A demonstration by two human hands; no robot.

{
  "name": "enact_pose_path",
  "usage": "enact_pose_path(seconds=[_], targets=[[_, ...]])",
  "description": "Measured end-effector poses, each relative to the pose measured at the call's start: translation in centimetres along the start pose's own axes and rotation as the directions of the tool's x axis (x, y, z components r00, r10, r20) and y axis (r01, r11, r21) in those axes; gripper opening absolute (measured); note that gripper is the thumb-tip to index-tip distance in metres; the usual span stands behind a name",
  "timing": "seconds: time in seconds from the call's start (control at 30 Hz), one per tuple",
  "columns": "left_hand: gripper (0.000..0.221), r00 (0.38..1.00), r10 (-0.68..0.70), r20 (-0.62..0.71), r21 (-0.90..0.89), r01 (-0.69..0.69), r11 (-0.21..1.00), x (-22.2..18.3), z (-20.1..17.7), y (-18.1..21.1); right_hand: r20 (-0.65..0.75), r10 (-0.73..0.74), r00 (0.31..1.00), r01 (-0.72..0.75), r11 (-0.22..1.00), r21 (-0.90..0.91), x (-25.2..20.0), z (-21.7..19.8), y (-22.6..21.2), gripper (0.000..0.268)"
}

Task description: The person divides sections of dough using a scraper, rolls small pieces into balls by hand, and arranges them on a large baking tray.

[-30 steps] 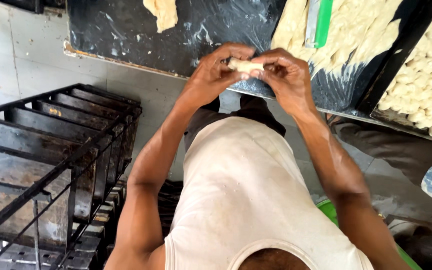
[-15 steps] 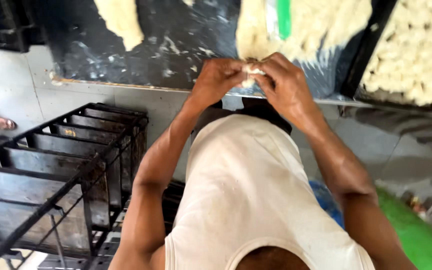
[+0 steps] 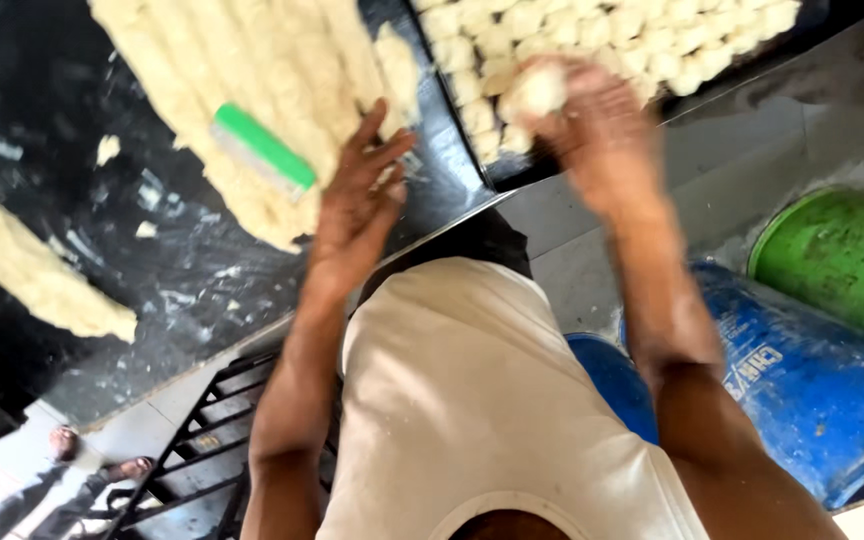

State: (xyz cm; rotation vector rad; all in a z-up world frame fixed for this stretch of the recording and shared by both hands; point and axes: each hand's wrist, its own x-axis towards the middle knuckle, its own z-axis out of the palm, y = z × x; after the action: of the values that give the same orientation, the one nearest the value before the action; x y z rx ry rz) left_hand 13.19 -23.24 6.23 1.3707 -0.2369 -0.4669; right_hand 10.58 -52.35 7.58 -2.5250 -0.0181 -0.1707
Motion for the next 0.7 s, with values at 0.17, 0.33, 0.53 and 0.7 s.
enact_pose_path(seconds=[0.17, 0.33, 0.53, 0.7], targets=[[0.024, 0.982, -0.035, -0.185, 0.037, 0.043, 0.998, 1.3, -2.0, -2.8, -0.361, 0.382, 0.851, -0.37, 0.923, 0.104, 1.3, -9.4, 17.4, 0.036], [0.02, 0.956, 0.064, -0.287, 0.249, 0.01, 0.969, -2.7, -5.7, -4.3, -0.255, 0.417, 0.873, -0.488, 0.723, -0.489, 0.2, -6.3, 30.8, 0.065], [0.024, 0.708, 0.015, -0.706, 0.212, 0.192, 0.958, -13.0, -10.0, -2.0, -0.143, 0.33, 0.933, -0.344, 0.703, -0.622, 5.7, -2.8, 30.1, 0.096], [0.024, 0.588, 0.049, -0.807, 0.185, 0.173, 0.967, -18.8, -13.1, -3.0, 0.067, -0.032, 0.997, 0.05, 0.956, -0.29, 12.3, 7.9, 9.9, 0.102]])
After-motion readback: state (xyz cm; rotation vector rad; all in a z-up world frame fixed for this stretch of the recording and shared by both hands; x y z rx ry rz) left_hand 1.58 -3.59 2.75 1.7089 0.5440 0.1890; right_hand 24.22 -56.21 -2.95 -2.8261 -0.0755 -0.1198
